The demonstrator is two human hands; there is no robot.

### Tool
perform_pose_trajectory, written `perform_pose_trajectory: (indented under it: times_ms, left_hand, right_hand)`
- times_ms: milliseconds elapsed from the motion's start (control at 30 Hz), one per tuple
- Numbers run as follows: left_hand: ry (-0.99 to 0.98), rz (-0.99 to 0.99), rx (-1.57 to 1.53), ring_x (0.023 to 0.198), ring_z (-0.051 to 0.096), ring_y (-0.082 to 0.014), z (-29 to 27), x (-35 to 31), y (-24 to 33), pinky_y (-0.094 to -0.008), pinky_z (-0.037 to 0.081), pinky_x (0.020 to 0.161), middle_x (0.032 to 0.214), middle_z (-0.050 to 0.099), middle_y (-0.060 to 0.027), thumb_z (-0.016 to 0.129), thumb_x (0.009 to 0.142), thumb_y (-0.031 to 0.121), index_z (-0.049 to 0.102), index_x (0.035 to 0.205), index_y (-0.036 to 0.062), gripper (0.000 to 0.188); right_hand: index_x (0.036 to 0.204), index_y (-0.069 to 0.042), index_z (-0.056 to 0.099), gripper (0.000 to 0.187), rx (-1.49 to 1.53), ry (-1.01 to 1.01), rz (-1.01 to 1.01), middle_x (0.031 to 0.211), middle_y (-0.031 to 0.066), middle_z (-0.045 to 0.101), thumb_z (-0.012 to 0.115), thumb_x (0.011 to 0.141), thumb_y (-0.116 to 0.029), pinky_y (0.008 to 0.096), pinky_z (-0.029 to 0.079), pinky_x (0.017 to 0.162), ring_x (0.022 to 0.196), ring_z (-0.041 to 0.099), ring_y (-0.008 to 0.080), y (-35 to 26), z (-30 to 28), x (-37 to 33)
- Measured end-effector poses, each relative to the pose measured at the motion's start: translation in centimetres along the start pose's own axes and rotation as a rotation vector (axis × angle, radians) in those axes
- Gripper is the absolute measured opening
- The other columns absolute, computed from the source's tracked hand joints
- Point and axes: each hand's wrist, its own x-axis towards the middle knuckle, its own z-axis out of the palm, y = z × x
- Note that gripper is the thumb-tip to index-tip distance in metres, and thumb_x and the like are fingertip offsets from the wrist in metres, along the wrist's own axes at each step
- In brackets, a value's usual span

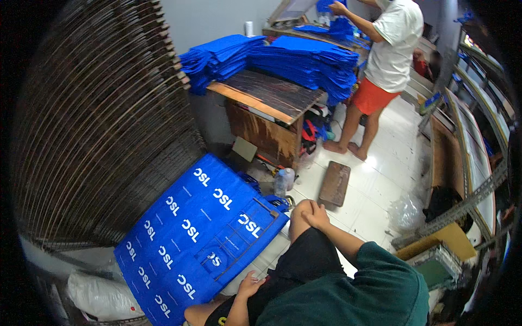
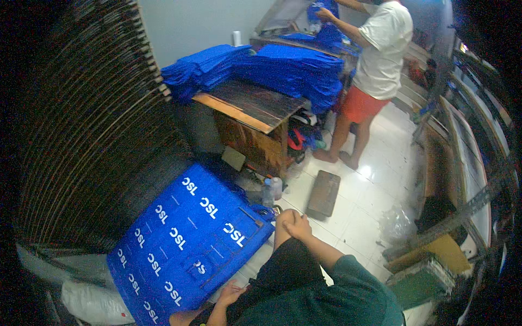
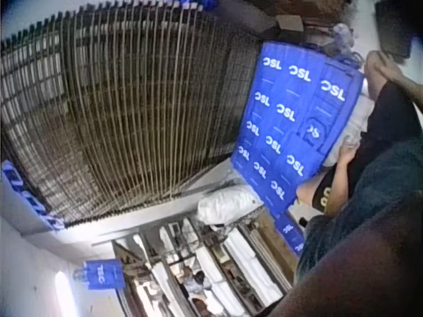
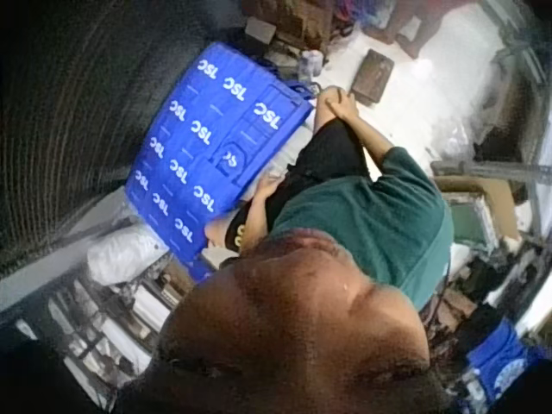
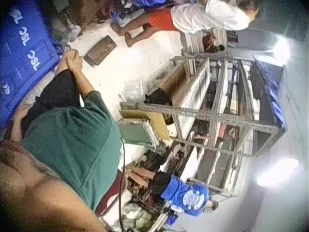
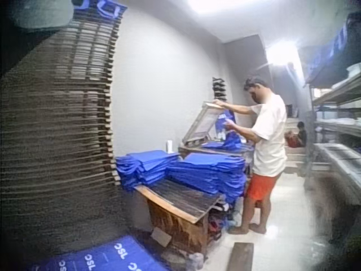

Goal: The person folds blue tote bags with 'TSC' branding and stacks them on a table. The person repeatedly picks up a bag, folds it, and places it on a growing pile while a coworker works in the background.

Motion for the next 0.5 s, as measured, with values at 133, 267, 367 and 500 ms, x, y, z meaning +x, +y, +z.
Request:
perform_pose_trajectory:
  times_ms: [133,267,367,500]
  left_hand:
    - [0.01,0.004,0.029,0.094,0.06,-0.0247,0.0,-0.3,2.0,-0.0335,0.046,0.083,0.103,0.061,-0.0142,0.071,0.069,0.046,0.039,0.128,0.0069,0.078]
    - [0.037,0.041,0.073,0.096,0.059,-0.0269,0.6,0.8,0.7,-0.0348,0.045,0.084,0.103,0.061,-0.0142,0.069,0.069,0.049,0.041,0.127,0.007,0.077]
    - [0.04,0.067,0.071,0.096,0.059,-0.0283,1.1,1.3,-0.1,-0.0351,0.045,0.084,0.101,0.062,-0.0136,0.068,0.069,0.051,0.041,0.127,0.0065,0.078]
    - [0.041,0.096,0.067,0.095,0.06,-0.0283,1.0,1.0,-0.5,-0.035,0.045,0.083,0.101,0.062,-0.0138,0.067,0.069,0.052,0.042,0.127,0.0064,0.078]
  right_hand:
    - [0.134,-0.013,0.033,0.076,0.038,-0.011,-0.036,0.126,0.0279,0.039,0.058,0.071,-0.048,0.0426,0.035,0.097,0.117,0.042,0.04,1.2,0.3,1.3]
    - [0.129,-0.001,0.039,0.071,0.414,-0.092,-0.055,0.128,0.023,0.044,0.057,0.079,-0.046,0.0361,0.036,0.096,0.116,0.045,0.0289,3.8,1.7,5.0]
    - [0.122,0.01,0.042,0.083,0.611,-0.092,0.163,0.119,0.0232,0.051,0.059,0.074,-0.056,0.0375,0.039,0.093,0.111,0.05,0.0307,8.7,2.8,8.9]
    - [0.113,0.012,0.051,0.078,0.625,-0.17,0.108,0.112,0.0207,0.056,0.054,0.077,-0.057,0.0362,0.043,0.087,0.102,0.056,0.0305,10.9,2.7,9.1]
